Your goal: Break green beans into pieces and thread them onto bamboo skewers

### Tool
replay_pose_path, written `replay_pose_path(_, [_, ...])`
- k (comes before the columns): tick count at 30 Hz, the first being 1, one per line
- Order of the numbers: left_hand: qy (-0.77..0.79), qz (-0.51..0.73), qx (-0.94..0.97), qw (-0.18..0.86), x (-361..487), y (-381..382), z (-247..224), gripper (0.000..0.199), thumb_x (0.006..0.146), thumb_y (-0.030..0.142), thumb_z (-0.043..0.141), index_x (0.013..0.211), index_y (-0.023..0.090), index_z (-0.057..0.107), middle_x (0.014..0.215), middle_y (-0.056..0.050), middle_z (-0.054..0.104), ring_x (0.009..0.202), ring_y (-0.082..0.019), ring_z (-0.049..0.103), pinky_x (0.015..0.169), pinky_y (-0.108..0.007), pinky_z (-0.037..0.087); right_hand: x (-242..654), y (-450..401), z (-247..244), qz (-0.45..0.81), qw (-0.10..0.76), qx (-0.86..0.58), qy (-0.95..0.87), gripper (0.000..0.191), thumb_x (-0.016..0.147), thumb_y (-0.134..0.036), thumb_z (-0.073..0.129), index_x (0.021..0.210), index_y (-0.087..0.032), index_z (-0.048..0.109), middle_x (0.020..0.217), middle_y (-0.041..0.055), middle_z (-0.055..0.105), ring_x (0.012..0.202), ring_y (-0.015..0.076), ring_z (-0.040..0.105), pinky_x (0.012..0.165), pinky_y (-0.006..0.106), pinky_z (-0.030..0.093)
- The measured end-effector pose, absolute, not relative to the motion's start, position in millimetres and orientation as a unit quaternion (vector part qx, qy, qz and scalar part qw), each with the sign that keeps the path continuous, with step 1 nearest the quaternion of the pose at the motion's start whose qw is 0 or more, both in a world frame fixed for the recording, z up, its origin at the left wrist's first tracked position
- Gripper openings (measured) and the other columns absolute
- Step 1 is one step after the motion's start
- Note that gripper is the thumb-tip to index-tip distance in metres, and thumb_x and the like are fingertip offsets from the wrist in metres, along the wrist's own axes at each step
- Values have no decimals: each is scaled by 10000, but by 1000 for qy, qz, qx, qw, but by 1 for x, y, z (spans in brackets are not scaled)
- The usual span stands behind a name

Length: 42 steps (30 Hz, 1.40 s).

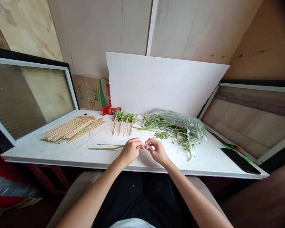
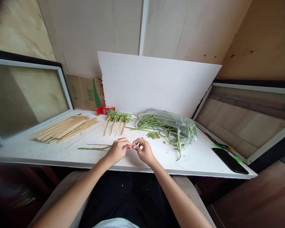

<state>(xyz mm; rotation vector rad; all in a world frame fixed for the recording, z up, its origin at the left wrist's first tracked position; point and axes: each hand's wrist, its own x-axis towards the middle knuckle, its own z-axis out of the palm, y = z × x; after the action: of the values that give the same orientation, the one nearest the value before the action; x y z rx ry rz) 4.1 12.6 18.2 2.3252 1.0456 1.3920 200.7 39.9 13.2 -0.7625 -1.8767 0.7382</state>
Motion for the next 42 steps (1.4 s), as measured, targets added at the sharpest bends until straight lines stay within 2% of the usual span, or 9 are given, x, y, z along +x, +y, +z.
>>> replay_pose_path(8, [342,533,755,171,10,12,16,264,881,-10,603,804,179,772,827,-47,742,753,-163,684,729,-276,540,196,43,2,529,486,-253,-647,247,851,-445,785,788,-230,680,766,6,625,717,169,560,749,324,489])
replay_pose_path(11, [372,536,741,158,6,16,15,269,872,-25,601,803,175,768,810,-46,745,755,-168,689,728,-280,536,209,51,9,484,531,-276,-638,293,843,-512,776,794,-235,695,818,29,675,697,173,575,726,337,506])
replay_pose_path(14, [397,532,732,152,1,18,17,152,919,85,665,863,176,773,850,-56,752,793,-182,695,749,-297,537,233,64,17,324,542,-352,-691,278,831,-510,808,875,-237,782,898,89,754,858,248,653,740,360,513])
replay_pose_path(20, [394,513,744,167,3,21,10,201,963,99,587,1005,179,766,958,-73,729,853,-181,694,762,-293,568,274,82,7,121,379,-468,-789,132,861,-350,773,890,-236,833,934,104,793,951,304,650,859,432,501])
replay_pose_path(25, [395,492,757,170,3,23,3,213,960,105,581,1036,175,767,1006,-86,695,882,-182,686,789,-305,576,287,84,1,155,318,-474,-806,168,857,-363,786,941,-227,837,996,106,797,978,297,679,854,408,522])
replay_pose_path(32, [399,515,733,193,4,22,6,230,913,123,701,1136,177,717,963,-69,720,858,-175,685,772,-296,581,286,80,25,227,406,-450,-762,544,1053,-604,456,1047,-189,807,1040,131,802,944,276,736,772,373,560])
replay_pose_path(35, [406,510,726,218,8,19,7,321,875,93,745,1181,174,693,929,-55,735,834,-166,694,796,-302,588,266,62,37,278,372,-396,-792,490,1012,-613,559,996,-194,812,1154,132,786,976,266,739,742,338,553])
replay_pose_path(38, [396,503,730,237,11,16,7,364,868,81,749,1210,183,677,917,-46,738,849,-167,706,821,-307,594,241,44,41,294,362,-350,-813,393,903,-567,755,1081,-220,804,1100,107,794,929,242,732,708,312,531])
replay_pose_path(42, [391,498,733,247,11,16,7,383,857,77,757,1216,185,676,922,-43,742,865,-170,712,829,-304,595,225,37,34,264,390,-323,-821,290,918,-522,758,972,-244,818,944,76,790,843,215,685,701,321,510])
